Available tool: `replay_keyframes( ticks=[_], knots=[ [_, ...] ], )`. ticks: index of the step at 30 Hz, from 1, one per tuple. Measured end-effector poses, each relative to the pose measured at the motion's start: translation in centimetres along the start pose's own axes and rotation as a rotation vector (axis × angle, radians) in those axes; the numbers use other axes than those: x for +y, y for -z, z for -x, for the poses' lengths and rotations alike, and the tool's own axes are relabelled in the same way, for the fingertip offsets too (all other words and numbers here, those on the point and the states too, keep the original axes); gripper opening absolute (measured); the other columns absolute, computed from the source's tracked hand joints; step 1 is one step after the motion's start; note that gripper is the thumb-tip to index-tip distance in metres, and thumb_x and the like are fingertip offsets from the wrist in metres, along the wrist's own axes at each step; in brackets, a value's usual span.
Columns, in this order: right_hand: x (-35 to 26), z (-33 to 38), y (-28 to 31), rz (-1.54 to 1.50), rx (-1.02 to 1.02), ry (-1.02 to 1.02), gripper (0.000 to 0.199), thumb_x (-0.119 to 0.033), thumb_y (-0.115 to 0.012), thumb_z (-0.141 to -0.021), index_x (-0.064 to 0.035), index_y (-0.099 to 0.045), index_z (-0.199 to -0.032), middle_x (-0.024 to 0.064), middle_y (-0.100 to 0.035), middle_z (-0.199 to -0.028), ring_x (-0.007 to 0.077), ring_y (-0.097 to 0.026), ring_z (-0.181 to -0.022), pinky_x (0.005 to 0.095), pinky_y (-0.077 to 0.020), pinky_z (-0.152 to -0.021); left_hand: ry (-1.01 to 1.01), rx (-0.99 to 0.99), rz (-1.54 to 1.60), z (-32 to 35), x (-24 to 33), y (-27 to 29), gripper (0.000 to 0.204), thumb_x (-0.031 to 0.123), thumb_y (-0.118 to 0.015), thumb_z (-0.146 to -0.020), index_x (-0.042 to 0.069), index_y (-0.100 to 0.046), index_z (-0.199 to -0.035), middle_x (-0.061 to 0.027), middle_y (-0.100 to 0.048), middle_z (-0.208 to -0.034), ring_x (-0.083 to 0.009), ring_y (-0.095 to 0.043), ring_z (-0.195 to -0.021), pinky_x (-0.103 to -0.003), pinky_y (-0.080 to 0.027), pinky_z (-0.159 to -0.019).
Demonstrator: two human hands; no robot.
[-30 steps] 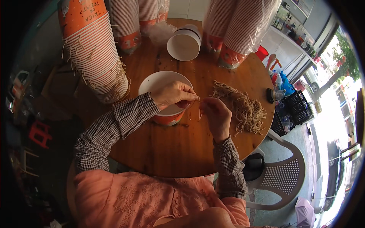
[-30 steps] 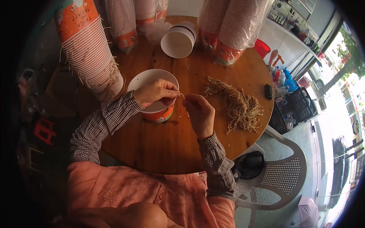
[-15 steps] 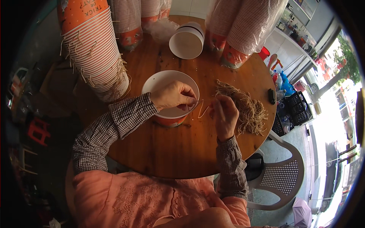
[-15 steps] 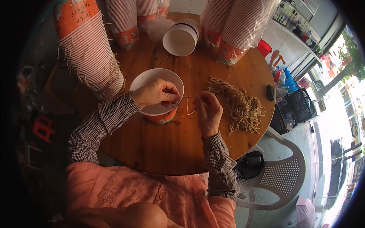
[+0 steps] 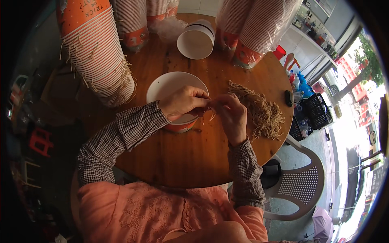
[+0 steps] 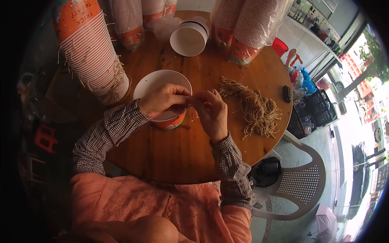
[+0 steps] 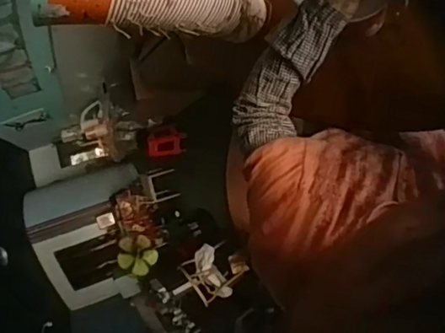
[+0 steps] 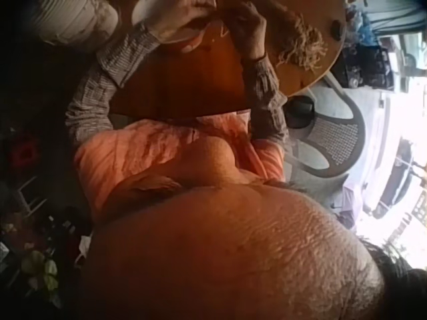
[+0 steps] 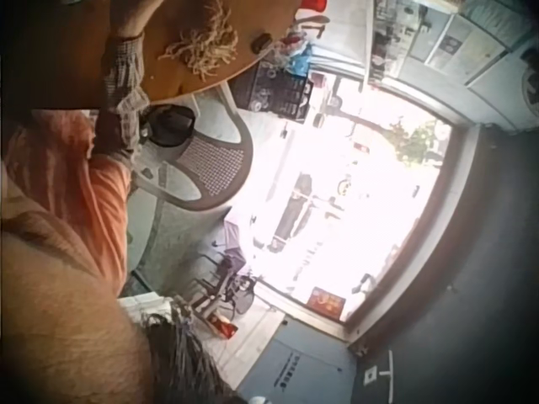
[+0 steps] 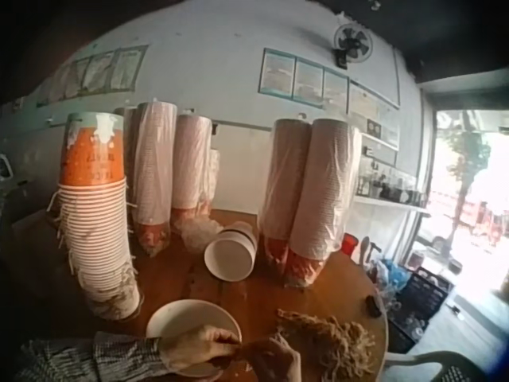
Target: Threading and knotting twine handles onto decorative paper buckets.
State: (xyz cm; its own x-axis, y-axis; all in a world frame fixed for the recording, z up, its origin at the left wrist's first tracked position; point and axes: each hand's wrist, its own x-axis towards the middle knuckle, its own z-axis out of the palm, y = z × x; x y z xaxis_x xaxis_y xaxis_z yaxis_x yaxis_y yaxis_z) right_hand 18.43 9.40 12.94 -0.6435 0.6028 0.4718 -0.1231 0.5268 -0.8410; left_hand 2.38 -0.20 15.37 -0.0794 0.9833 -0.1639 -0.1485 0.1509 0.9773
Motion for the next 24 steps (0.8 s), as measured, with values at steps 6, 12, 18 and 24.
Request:
replay_keyframes(
  ticks=[6, 12, 18, 24],
  knots=[
    [0.9, 0.1, -0.7, -0.208, 0.024, -0.094, 0.007, -0.004, -0.067, -0.085, 0.0, -0.065, -0.089, 0.0021, -0.06, -0.084, 0.0093, -0.058, -0.071, 0.0234, -0.048, -0.064, 0.017, -0.027, 0.027, 0.3, 0.0, 0.6, 0.019, 0.011, -0.06, -0.091, -0.005, -0.062, -0.102, -0.0045, -0.063, -0.086, -0.0079, -0.059, -0.075, -0.021, -0.048, -0.068],
    [1.6, 0.3, -0.9, -0.527, -0.036, -0.282, 0.009, -0.01, -0.065, -0.09, -0.0014, -0.063, -0.093, 0.0001, -0.062, -0.079, 0.0056, -0.055, -0.067, 0.0209, -0.0459, -0.06, -0.026, -0.033, -0.018, 0.2, -0.7, 0.9, 0.019, 0.012, -0.062, -0.091, -0.004, -0.062, -0.101, -0.0049, -0.064, -0.089, -0.0081, -0.059, -0.076, -0.021, -0.049, -0.071],
    [3.2, 0.9, -1.8, -0.622, -0.017, -0.292, 0.015, -0.014, -0.065, -0.091, -0.0001, -0.063, -0.096, -0.0005, -0.062, -0.078, 0.005, -0.054, -0.067, 0.0199, -0.0451, -0.058, -0.107, 0.077, -0.051, 0.2, -0.6, 0.6, 0.018, 0.012, -0.062, -0.09, -0.002, -0.061, -0.101, -0.0044, -0.064, -0.09, -0.0072, -0.059, -0.076, -0.02, -0.049, -0.071],
    [4.1, 1.2, -2.1, -0.668, -0.027, -0.28, 0.013, -0.012, -0.067, -0.089, -0.0011, -0.064, -0.095, -0.0008, -0.062, -0.078, 0.0044, -0.054, -0.065, 0.0194, -0.0448, -0.055, -0.185, 0.127, -0.242, 0.1, -0.8, 0.2, 0.016, 0.011, -0.061, -0.091, -0.002, -0.061, -0.101, -0.0043, -0.064, -0.09, -0.0066, -0.059, -0.075, -0.02, -0.049, -0.072]
  ],
)
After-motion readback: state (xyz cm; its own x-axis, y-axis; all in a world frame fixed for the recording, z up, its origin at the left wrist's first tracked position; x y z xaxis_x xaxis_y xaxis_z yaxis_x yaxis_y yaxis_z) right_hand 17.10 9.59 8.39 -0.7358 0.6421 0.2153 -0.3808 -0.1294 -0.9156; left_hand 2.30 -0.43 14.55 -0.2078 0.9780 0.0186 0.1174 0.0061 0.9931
